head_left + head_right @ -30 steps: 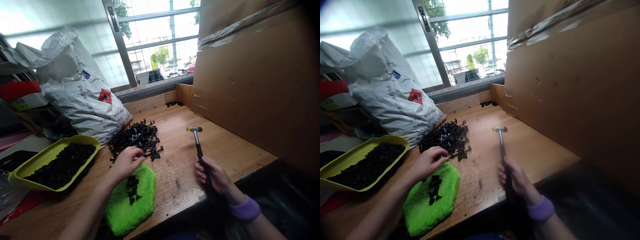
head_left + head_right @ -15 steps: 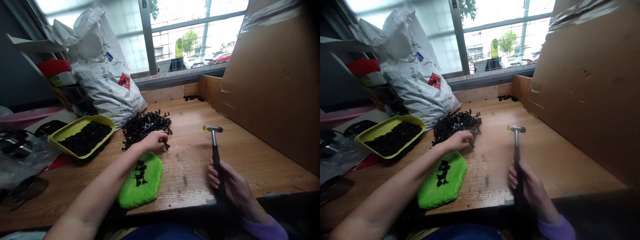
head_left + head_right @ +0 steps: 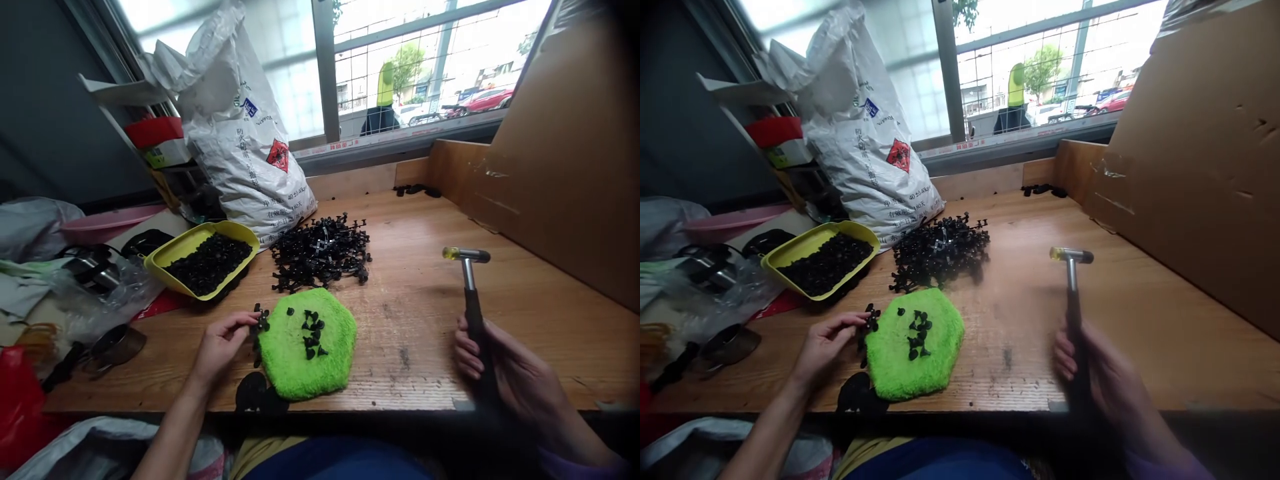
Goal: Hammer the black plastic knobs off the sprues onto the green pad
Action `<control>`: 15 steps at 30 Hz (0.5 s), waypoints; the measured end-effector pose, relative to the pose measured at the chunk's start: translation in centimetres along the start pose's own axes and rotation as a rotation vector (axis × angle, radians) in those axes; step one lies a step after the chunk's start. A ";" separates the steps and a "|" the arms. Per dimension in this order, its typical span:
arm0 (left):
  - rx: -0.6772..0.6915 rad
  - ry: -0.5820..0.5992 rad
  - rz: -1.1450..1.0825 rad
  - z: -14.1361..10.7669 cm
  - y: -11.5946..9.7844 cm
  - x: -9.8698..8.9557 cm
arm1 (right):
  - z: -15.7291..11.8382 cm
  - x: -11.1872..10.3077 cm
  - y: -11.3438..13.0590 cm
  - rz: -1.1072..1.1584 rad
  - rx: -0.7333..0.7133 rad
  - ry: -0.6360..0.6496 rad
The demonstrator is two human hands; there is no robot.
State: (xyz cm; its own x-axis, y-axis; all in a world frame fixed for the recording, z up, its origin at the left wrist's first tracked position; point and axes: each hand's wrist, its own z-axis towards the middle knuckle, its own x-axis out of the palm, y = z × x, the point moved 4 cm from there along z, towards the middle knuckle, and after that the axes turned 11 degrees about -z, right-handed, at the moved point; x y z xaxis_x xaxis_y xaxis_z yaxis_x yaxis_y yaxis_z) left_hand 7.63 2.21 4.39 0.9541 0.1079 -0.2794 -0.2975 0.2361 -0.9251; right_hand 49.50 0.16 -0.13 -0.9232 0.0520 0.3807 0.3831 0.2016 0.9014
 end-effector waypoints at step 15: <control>-0.403 0.105 -0.322 0.2 0.8 2.1 | -0.1 0.0 -0.2 0.092 0.048 -0.016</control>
State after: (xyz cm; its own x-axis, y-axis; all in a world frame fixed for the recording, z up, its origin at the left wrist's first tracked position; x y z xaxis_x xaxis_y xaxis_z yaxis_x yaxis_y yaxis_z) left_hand 9.35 2.83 3.16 0.9995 -0.0111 0.0303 0.0282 -0.1513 -0.9881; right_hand 49.38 0.01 -0.29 -0.8847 0.0877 0.4578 0.4647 0.2420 0.8518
